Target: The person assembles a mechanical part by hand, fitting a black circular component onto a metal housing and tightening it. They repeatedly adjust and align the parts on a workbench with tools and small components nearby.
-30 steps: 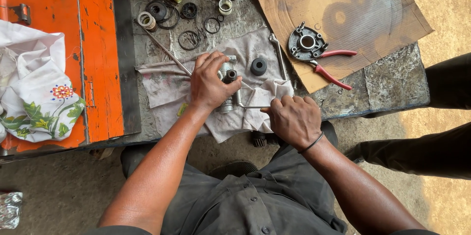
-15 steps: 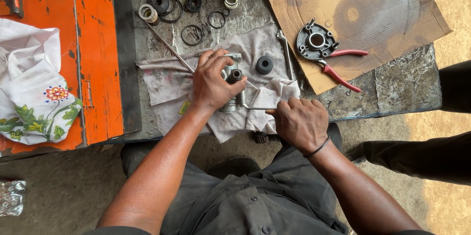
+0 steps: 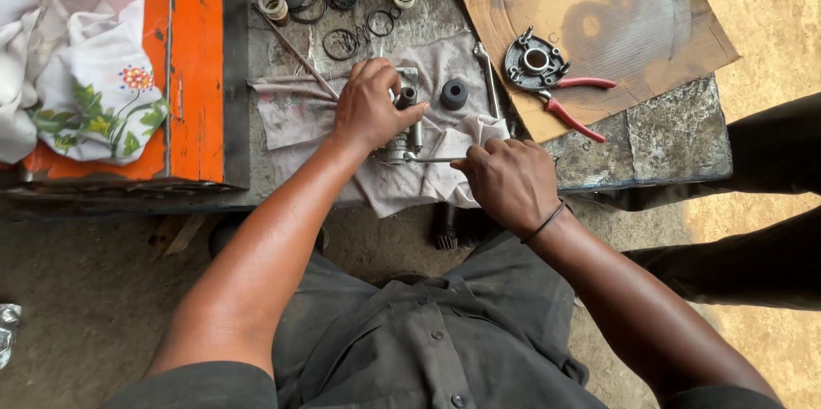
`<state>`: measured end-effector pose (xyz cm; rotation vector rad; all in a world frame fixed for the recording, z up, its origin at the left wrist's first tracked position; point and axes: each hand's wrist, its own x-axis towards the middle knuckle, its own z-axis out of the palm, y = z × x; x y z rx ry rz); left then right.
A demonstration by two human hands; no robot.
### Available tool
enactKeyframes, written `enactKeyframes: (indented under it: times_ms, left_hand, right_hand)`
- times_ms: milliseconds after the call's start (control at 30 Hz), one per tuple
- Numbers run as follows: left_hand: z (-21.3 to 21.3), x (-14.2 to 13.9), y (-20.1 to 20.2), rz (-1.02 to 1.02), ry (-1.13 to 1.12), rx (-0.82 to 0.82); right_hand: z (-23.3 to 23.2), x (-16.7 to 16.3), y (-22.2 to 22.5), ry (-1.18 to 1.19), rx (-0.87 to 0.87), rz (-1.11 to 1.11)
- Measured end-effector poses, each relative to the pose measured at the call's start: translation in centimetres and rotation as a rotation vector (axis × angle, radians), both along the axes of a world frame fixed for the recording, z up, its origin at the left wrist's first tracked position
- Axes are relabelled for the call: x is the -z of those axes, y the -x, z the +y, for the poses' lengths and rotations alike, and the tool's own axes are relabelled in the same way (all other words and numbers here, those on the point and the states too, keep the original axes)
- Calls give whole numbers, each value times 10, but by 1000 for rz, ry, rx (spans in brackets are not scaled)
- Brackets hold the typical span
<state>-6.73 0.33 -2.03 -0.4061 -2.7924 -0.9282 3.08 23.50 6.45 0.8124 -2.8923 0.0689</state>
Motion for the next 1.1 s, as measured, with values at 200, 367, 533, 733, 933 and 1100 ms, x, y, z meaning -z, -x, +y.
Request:
enactKeyframes:
  times_ms: [200,367,533,733,933,1100]
  left_hand:
    - [-1,-1,-10,-30,91,-9]
    - [-1,-5,-14,-85,106,-31]
    - [-1,-5,-17,-78,95,-52]
    - [0,2,-17,-26,80,-71]
    - [-1,17,-12,114,-54,-73]
    - [-2,25,-9,215,-96,-52]
  right_hand:
    - [-45,8,-1,-117,15,-221]
    - [-60,8,1,-152,-32,-155]
    - [-67,3,1,-267,-64,-104]
    - [-70,0,1,-350,-108,-37]
    - [-63,7,10,-356,-136,-47]
    - [-60,14,9,-202,-149,72]
